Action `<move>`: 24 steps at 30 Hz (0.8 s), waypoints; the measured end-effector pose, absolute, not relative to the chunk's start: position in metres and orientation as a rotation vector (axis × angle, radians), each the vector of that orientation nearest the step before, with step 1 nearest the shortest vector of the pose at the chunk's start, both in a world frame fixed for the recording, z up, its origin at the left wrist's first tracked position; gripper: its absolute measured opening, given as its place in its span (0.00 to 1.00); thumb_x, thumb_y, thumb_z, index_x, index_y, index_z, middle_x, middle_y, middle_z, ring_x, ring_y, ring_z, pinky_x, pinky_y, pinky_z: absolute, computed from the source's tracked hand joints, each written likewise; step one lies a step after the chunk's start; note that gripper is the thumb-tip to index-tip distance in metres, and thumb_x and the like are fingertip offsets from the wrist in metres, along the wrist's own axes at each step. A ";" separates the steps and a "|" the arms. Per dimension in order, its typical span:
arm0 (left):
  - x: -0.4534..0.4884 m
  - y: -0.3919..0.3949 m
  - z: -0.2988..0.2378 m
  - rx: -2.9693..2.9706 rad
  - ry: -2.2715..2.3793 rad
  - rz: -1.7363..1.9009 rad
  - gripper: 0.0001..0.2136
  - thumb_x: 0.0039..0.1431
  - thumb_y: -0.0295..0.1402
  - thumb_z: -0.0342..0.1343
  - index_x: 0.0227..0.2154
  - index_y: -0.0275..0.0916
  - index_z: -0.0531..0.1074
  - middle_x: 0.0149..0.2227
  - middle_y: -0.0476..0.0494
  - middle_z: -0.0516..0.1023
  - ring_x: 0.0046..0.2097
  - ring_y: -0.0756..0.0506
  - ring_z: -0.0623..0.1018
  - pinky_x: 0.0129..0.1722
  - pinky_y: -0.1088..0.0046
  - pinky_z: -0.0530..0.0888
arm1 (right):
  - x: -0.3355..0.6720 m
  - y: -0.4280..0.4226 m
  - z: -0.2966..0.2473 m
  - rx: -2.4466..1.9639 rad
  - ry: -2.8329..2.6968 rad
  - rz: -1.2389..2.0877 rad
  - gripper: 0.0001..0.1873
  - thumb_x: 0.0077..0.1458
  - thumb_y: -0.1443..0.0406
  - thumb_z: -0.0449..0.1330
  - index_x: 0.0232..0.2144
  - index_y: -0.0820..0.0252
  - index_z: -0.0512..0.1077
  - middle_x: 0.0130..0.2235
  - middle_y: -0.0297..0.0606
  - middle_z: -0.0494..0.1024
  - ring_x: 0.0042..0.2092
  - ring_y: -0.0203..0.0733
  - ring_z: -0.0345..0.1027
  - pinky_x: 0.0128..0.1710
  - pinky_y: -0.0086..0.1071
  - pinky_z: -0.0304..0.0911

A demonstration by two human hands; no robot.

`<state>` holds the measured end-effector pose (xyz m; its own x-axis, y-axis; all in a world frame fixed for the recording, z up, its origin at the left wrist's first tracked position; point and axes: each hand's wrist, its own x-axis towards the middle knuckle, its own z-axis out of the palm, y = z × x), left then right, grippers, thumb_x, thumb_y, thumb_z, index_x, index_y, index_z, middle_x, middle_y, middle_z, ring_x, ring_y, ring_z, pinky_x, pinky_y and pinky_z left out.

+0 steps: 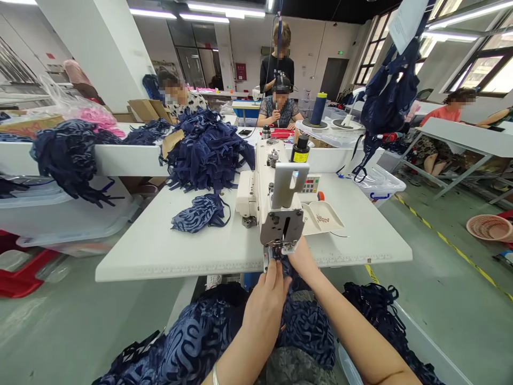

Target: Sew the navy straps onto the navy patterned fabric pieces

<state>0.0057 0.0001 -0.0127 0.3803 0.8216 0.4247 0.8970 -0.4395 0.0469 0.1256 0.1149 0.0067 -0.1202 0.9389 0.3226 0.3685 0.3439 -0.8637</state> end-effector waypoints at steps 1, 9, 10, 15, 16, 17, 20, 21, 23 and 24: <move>0.006 0.001 -0.013 -2.409 -1.569 -0.622 0.21 0.63 0.32 0.49 0.57 0.29 0.63 0.55 0.27 0.70 0.55 0.33 0.73 0.50 0.56 0.76 | 0.126 0.111 0.006 -1.195 -1.650 0.772 0.10 0.56 0.63 0.50 0.37 0.61 0.68 0.36 0.42 0.74 0.42 0.47 0.66 0.44 0.40 0.64; -0.016 -0.007 0.018 -2.852 -1.624 -1.082 0.14 0.65 0.28 0.42 0.46 0.40 0.71 0.47 0.38 0.74 0.51 0.43 0.75 0.49 0.66 0.75 | 0.148 0.067 -0.037 -1.042 -1.630 1.092 0.26 0.64 0.47 0.40 0.34 0.59 0.68 0.33 0.40 0.73 0.38 0.44 0.66 0.40 0.37 0.63; -0.020 -0.011 0.028 -2.956 -1.641 -1.159 0.13 0.65 0.28 0.42 0.43 0.41 0.72 0.44 0.41 0.75 0.47 0.46 0.77 0.46 0.72 0.75 | 0.152 0.062 -0.046 -0.947 -1.763 1.166 0.27 0.64 0.47 0.40 0.35 0.60 0.69 0.36 0.41 0.74 0.40 0.44 0.67 0.43 0.38 0.63; -0.044 -0.021 0.065 -3.181 -1.615 -1.713 0.08 0.63 0.31 0.50 0.34 0.44 0.74 0.35 0.46 0.76 0.38 0.49 0.77 0.40 0.80 0.73 | 0.165 0.040 -0.093 -0.705 -2.407 1.316 0.20 0.62 0.54 0.49 0.37 0.61 0.74 0.42 0.42 0.77 0.47 0.45 0.67 0.54 0.40 0.57; -0.050 -0.021 0.066 -3.144 -1.681 -1.758 0.08 0.63 0.33 0.50 0.32 0.44 0.74 0.34 0.47 0.76 0.38 0.49 0.77 0.39 0.80 0.72 | 0.169 0.037 -0.099 -0.675 -2.469 1.368 0.18 0.61 0.54 0.51 0.33 0.61 0.74 0.38 0.41 0.77 0.44 0.43 0.69 0.52 0.38 0.59; -0.056 -0.020 0.066 -3.101 -1.778 -1.772 0.08 0.63 0.34 0.51 0.31 0.44 0.75 0.33 0.47 0.76 0.37 0.49 0.76 0.39 0.80 0.72 | 0.173 0.036 -0.102 -0.627 -2.501 1.443 0.18 0.59 0.54 0.54 0.29 0.61 0.74 0.34 0.39 0.77 0.40 0.42 0.69 0.49 0.37 0.61; -0.075 -0.018 0.059 -2.791 -2.190 -1.883 0.10 0.57 0.43 0.57 0.28 0.43 0.75 0.33 0.47 0.76 0.37 0.48 0.76 0.39 0.81 0.72 | 0.200 0.035 -0.098 -0.584 -2.186 1.747 0.20 0.52 0.52 0.61 0.21 0.62 0.72 0.26 0.35 0.73 0.36 0.41 0.68 0.48 0.37 0.61; -0.081 -0.018 0.055 -2.572 -2.365 -2.000 0.12 0.54 0.46 0.60 0.27 0.43 0.75 0.33 0.48 0.76 0.38 0.48 0.76 0.40 0.82 0.72 | 0.211 0.035 -0.094 -0.598 -1.932 1.839 0.20 0.49 0.50 0.64 0.20 0.62 0.72 0.26 0.35 0.72 0.38 0.41 0.69 0.51 0.38 0.59; -0.089 -0.019 0.049 -2.013 -2.648 -2.298 0.17 0.46 0.52 0.64 0.27 0.44 0.74 0.33 0.50 0.75 0.39 0.48 0.75 0.39 0.83 0.72 | 0.230 0.034 -0.085 -0.610 -1.435 1.908 0.22 0.46 0.46 0.65 0.26 0.61 0.75 0.34 0.38 0.75 0.45 0.45 0.69 0.54 0.43 0.57; -0.091 -0.019 0.047 -1.743 -2.713 -2.430 0.19 0.42 0.55 0.64 0.27 0.45 0.73 0.33 0.52 0.74 0.39 0.49 0.74 0.37 0.83 0.72 | 0.234 0.033 -0.084 -0.605 -1.249 1.935 0.25 0.44 0.44 0.65 0.33 0.58 0.76 0.42 0.40 0.75 0.49 0.48 0.68 0.55 0.46 0.57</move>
